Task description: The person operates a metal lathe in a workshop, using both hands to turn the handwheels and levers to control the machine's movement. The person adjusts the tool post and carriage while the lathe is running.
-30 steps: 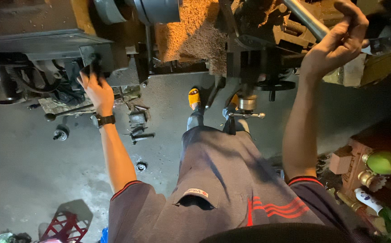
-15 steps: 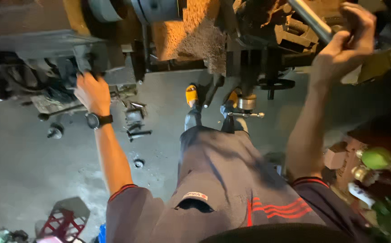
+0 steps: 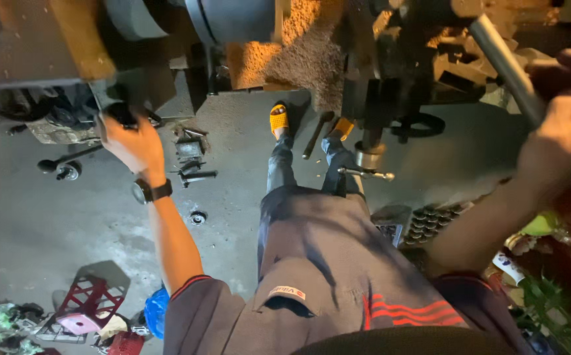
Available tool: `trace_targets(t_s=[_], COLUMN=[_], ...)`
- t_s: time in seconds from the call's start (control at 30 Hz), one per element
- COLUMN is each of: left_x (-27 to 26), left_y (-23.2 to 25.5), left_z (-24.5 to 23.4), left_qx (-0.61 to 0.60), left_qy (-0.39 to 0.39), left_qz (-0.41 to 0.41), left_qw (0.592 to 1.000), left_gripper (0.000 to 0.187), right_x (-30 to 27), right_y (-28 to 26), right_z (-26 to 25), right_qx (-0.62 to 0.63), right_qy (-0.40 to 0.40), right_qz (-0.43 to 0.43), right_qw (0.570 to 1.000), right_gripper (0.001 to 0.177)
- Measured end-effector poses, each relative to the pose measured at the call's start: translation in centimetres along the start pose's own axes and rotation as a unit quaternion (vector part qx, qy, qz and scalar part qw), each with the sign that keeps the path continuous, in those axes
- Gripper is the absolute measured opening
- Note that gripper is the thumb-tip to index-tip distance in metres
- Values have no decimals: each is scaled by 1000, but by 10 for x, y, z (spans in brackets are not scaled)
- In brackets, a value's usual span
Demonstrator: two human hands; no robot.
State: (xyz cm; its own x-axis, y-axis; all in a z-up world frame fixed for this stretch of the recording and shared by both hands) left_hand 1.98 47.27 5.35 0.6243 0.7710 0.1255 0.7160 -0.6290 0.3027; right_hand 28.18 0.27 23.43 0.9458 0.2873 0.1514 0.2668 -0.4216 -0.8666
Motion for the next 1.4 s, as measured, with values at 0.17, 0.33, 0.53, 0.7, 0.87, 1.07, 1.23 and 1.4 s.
trace_targets(t_s=[0.17,0.33,0.53,0.7,0.87,1.07,1.23,1.4], left_x=[0,2,1,-1,-13,-6,-11,-4], left_y=[13,24,22,18,-33,-12,-25,-5], left_z=[-10,-13,-10,-8,5,-5,4,-7], left_qx=[-86,-84,-65,-48,-1,-53,-30,-46], left_qy=[30,41,32,21,-68,-43,-50,-17], left_qz=[39,53,34,33,58,94,91,114], left_qw=[995,994,997,998,996,993,994,992], left_gripper=[22,28,40,48,62,48,50,42], right_x=[-2,-5,-12,-11,-17,-10,-16,-9], right_y=[-1,4,27,28,45,25,37,20], right_z=[1,-1,-13,-10,-19,-7,-15,-5], right_qx=[-73,-80,-46,-8,43,7,-5,-9], right_qy=[32,58,89,80,74,85,95,101], right_qz=[31,60,69,52,94,72,82,69], right_qw=[996,993,993,995,992,994,992,992], right_gripper=[31,33,31,35,32,33,30,32])
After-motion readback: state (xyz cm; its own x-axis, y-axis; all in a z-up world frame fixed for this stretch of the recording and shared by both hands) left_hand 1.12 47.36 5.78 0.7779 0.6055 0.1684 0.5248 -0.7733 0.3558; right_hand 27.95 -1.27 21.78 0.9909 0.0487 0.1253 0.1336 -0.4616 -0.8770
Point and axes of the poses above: each hand's wrist, its own x-axis towards the middle knuckle, its own z-axis out of the palm, y = z × x, the point moved 4 cm from there along x, towards the middle knuckle, and after that the axes turned 9 degrees about x, right-handed, at the moved point
